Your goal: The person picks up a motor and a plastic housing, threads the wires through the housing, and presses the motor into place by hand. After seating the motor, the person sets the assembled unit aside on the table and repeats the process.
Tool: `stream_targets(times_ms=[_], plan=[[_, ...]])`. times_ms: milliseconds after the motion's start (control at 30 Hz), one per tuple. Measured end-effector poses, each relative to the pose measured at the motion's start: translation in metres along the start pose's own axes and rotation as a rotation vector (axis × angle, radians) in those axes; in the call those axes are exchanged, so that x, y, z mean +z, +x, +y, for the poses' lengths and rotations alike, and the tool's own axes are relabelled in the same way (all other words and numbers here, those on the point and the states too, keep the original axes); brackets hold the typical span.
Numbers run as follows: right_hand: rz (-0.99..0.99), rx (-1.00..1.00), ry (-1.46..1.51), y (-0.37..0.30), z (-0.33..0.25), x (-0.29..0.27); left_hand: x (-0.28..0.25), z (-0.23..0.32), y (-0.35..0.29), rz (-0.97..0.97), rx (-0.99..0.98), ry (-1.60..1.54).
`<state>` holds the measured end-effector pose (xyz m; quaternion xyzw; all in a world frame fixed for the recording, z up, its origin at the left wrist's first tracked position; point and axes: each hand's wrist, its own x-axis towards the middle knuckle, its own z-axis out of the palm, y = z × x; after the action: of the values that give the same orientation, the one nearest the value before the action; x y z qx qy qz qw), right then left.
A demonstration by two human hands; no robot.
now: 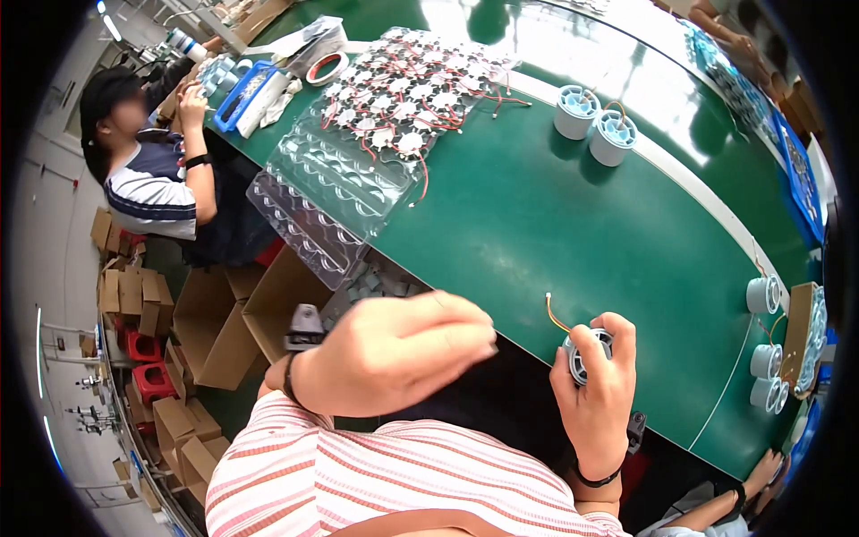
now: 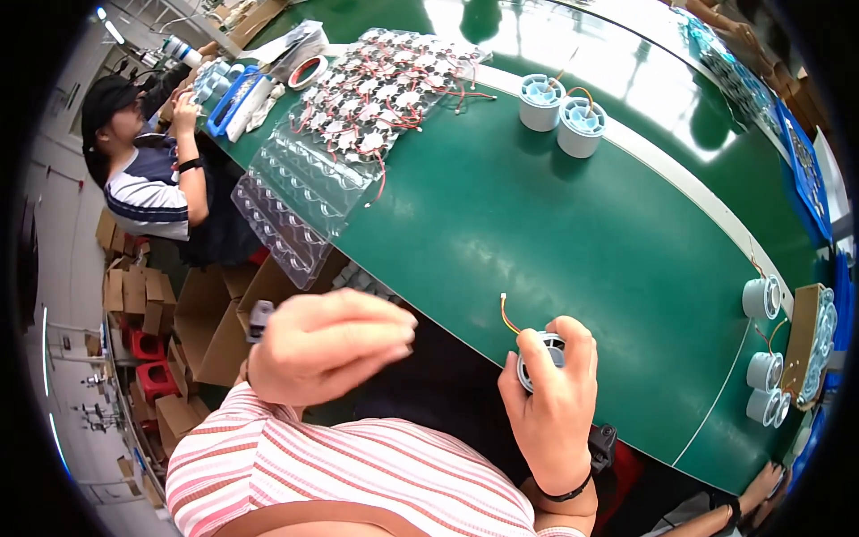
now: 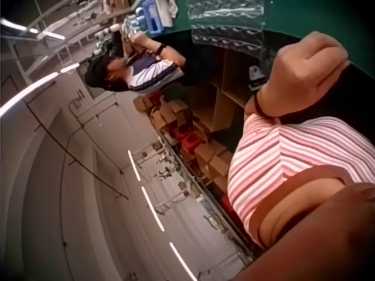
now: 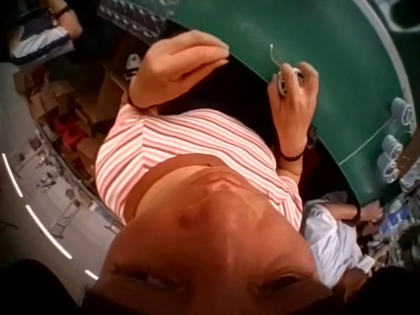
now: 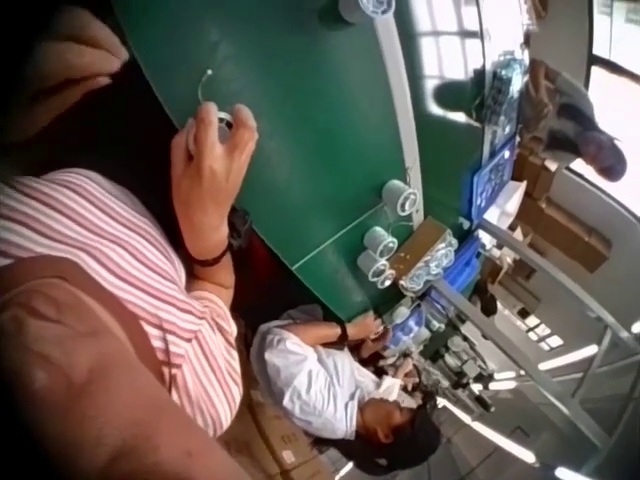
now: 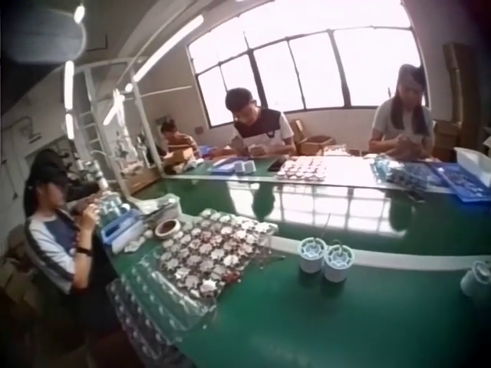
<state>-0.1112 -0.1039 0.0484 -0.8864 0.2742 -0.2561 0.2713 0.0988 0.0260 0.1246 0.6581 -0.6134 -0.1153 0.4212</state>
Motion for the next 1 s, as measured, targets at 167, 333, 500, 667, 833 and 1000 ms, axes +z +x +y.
stream_targets(times_ms=[167,333,500,667,833,1000], plan=[[0.005,0.032,0.020,-0.006,-0.001,-0.001,-0.063,-0.062,0.028,-0.043,-0.215,0.957],[0.045,0.109,0.112,-0.016,-0.001,-0.003,-0.090,-0.155,0.043,0.143,-0.100,1.003],[0.000,0.125,0.124,-0.026,0.005,-0.004,-0.087,-0.190,0.051,0.040,-0.055,0.836],[-0.032,0.120,0.132,-0.026,0.004,-0.009,-0.092,-0.188,0.048,0.184,-0.191,0.601],[0.051,0.107,0.116,-0.024,-0.004,-0.022,-0.083,-0.151,0.037,0.421,-0.343,-0.002],[0.154,-0.042,0.199,-0.022,-0.010,-0.024,-0.028,-0.066,0.027,0.397,-0.474,-0.403]])
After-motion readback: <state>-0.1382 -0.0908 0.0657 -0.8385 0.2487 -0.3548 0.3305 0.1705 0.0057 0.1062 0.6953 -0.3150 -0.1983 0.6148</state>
